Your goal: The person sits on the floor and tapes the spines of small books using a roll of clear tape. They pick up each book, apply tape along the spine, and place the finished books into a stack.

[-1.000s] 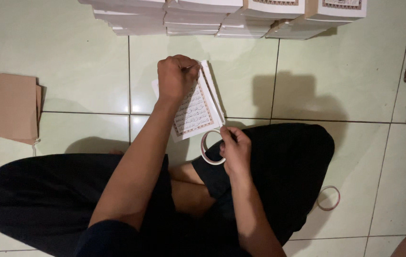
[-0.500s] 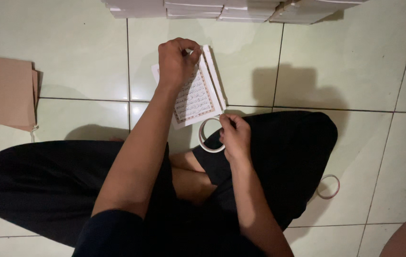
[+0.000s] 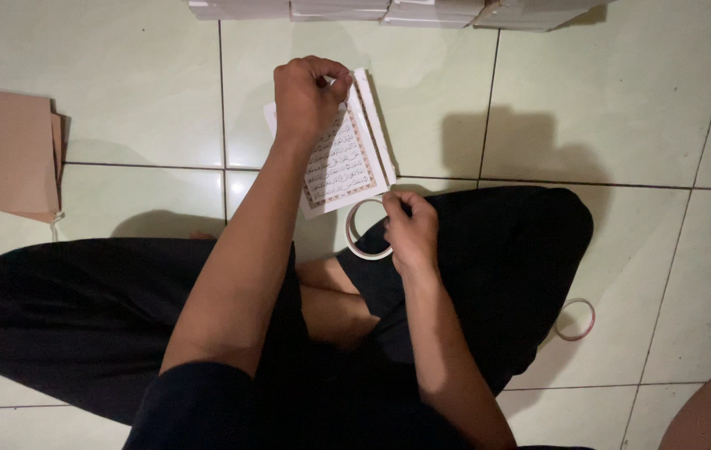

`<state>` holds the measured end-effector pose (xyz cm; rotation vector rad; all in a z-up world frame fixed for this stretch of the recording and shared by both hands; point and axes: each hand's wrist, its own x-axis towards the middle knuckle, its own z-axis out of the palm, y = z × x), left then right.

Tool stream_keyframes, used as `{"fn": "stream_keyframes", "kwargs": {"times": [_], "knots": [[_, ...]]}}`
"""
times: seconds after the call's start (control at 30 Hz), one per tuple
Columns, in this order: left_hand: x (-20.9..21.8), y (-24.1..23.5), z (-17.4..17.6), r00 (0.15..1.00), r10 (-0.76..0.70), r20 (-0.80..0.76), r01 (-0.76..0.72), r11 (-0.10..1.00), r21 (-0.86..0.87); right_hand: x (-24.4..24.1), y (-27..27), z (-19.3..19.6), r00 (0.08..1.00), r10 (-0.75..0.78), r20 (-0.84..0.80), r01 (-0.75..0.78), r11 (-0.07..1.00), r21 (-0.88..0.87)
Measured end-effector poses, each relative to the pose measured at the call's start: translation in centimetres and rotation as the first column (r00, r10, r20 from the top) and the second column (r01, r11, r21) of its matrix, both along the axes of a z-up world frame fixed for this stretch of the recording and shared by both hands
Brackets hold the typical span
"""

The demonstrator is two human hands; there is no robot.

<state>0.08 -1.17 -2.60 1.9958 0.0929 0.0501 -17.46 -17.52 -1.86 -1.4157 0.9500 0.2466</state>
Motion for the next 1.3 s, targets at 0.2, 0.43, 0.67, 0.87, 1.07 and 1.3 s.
{"fn": "stream_keyframes", "kwargs": {"times": [0.2, 0.43, 0.67, 0.87, 1.07, 1.3], "knots": [[0.0, 0.0, 0.0, 1.000, 0.004, -0.017, -0.004, 1.000, -0.016, -0.1, 0.1, -0.2, 0.999, -0.010, 0.037, 0.010, 1.000, 0.002], [-0.2, 0.1, 0.3, 0.998, -0.043, 0.044, 0.041, 0.998, 0.041, 0.1, 0.3, 0.5, 0.998, -0.021, 0.056, 0.021, 1.000, 0.001], [0.2, -0.1, 0.8, 0.992, -0.075, 0.105, 0.061, 0.991, 0.123, -0.1, 0.2, 0.8, 0.996, -0.011, 0.088, 0.007, 0.999, 0.045], [-0.1, -0.2, 1.1, 0.994, -0.038, 0.101, 0.033, 0.998, 0.058, -0.3, -0.1, -0.8, 0.995, 0.015, 0.099, -0.018, 0.999, 0.036], [0.1, -0.3, 1.1, 0.996, -0.040, 0.083, 0.034, 0.996, 0.077, 0.0, 0.2, 0.1, 0.998, 0.001, 0.067, -0.003, 1.000, 0.026], [-0.5, -0.2, 0.8, 0.977, -0.057, 0.205, 0.033, 0.992, 0.119, -0.2, -0.2, -0.9, 0.995, 0.064, 0.082, -0.062, 0.998, -0.026]]}}
